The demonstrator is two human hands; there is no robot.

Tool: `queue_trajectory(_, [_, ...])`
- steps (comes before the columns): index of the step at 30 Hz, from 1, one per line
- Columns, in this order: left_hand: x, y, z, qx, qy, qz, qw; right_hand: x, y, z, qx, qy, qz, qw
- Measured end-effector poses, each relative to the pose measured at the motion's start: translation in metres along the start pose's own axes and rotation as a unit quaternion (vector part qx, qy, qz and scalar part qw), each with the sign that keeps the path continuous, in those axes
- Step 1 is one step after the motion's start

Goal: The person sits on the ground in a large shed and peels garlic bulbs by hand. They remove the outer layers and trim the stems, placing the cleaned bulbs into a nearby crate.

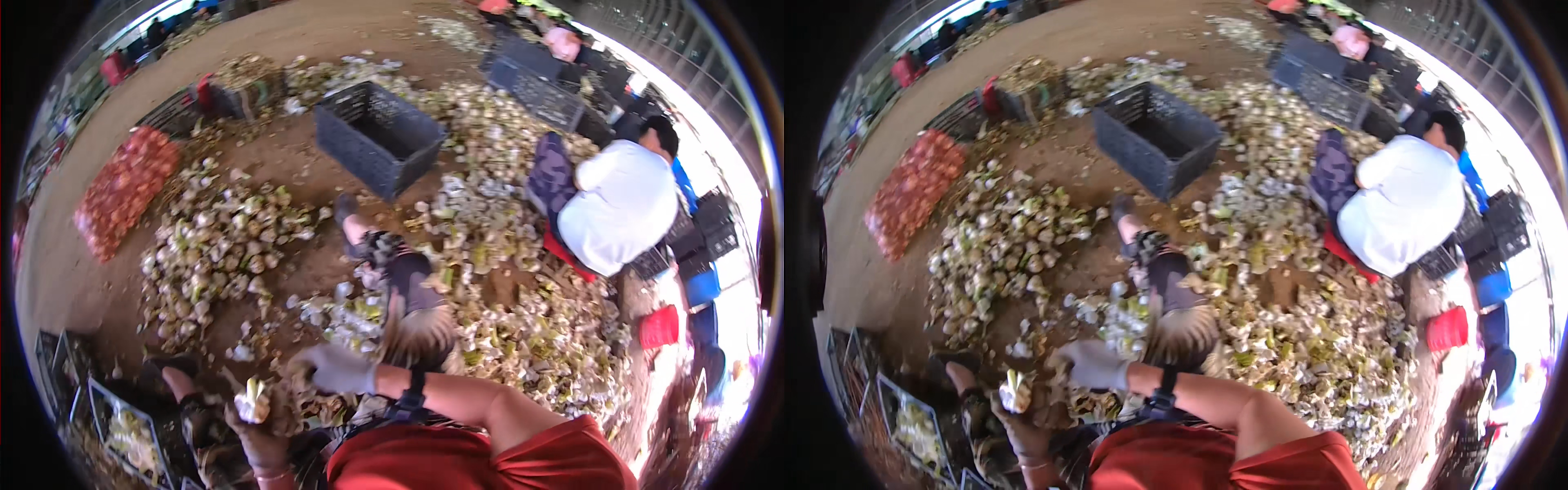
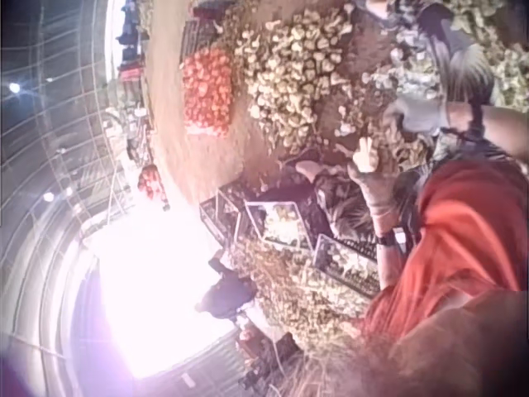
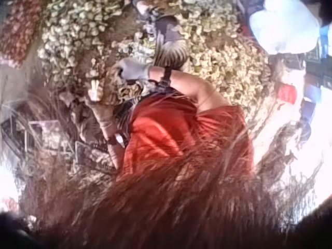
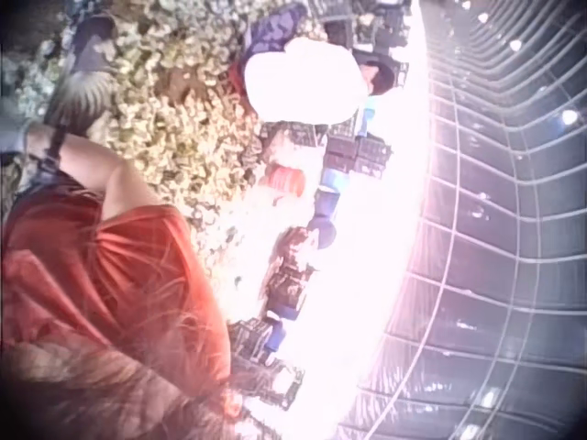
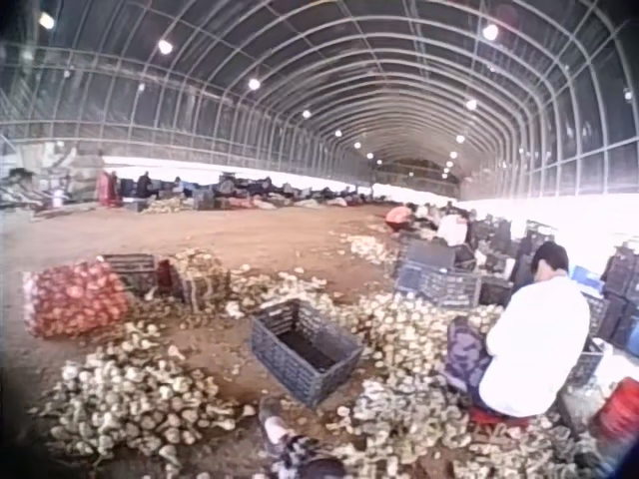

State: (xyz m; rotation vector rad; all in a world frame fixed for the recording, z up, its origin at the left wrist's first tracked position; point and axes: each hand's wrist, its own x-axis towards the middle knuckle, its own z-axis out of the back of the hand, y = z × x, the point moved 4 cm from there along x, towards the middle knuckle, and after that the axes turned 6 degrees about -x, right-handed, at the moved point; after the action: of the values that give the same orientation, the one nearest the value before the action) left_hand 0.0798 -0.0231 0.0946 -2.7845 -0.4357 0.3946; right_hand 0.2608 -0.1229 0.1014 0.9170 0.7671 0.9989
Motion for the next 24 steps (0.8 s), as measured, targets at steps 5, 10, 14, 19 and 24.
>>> queue_trajectory(5, [0.007, 0.004, -0.005, 0.100, -0.113, -0.101, 0.983, -0.008, -0.017, 0.027, -0.013, -0.055, 0.050, 0.997])
queue_trajectory(10, [0.000, 0.003, -0.005, 0.240, -0.144, -0.196, 0.940, -0.008, 0.014, -0.010, 0.247, 0.031, -0.040, 0.968])
queue_trajectory(14, [-0.006, 0.005, -0.007, 0.316, -0.172, -0.173, 0.917, -0.001, 0.029, -0.022, 0.213, 0.047, -0.108, 0.970])
queue_trajectory(19, [-0.014, 0.013, 0.013, 0.088, -0.132, -0.112, 0.981, 0.004, 0.029, -0.029, 0.231, 0.046, -0.056, 0.970])
queue_trajectory(24, [-0.012, 0.010, -0.015, 0.078, -0.175, -0.080, 0.978, 0.004, 0.035, -0.023, 0.280, 0.050, -0.093, 0.954])
